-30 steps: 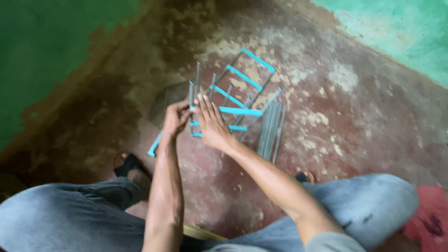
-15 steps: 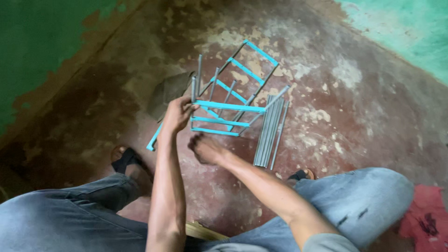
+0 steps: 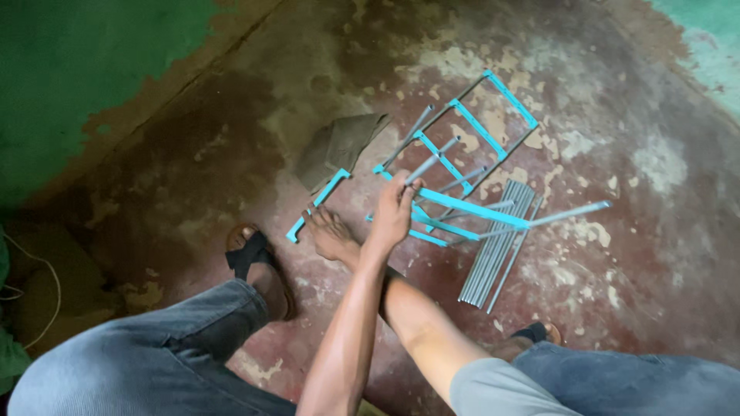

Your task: The person assembles a metal frame by inserting silver metal rods into the holes of turquoise plastic crossbars. They connect the rods to form ladder-like sections and then link these sections together to build a larger structure.

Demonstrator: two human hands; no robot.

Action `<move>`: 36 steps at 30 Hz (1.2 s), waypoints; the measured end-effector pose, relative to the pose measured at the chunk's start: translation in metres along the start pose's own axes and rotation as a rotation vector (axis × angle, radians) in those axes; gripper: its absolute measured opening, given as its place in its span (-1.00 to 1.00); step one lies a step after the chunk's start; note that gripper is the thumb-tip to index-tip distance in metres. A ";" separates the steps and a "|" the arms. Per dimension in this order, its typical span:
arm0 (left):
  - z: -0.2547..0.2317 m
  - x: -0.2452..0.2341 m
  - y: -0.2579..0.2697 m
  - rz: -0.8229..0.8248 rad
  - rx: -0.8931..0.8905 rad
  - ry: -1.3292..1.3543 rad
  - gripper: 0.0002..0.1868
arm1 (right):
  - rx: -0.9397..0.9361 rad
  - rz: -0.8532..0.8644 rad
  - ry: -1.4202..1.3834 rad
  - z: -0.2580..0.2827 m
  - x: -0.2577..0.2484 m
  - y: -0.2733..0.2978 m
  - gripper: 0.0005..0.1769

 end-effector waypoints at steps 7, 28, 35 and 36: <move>-0.016 -0.004 -0.012 0.034 -0.120 -0.092 -0.82 | -0.001 0.062 -0.044 0.000 0.030 0.009 -0.66; 0.020 -0.005 -0.036 0.249 -0.215 0.087 -0.77 | 0.270 -0.461 -0.501 -0.062 -0.167 0.224 -0.70; -0.095 -0.006 -0.019 0.077 0.160 0.335 -0.74 | 0.346 -0.864 -1.189 -0.056 -0.409 0.361 -0.68; -0.109 -0.006 -0.020 0.081 0.169 0.353 -0.76 | 0.269 -0.924 -1.302 -0.048 -0.433 0.375 -0.65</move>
Point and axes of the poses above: each hand's wrist, its own y-axis away from the middle knuckle, its own x-axis out of the palm, z = x × y, the point moved 8 cm from there along -y, towards the middle knuckle, and after that the axes turned 8 degrees about -x, right-handed, at the moved point
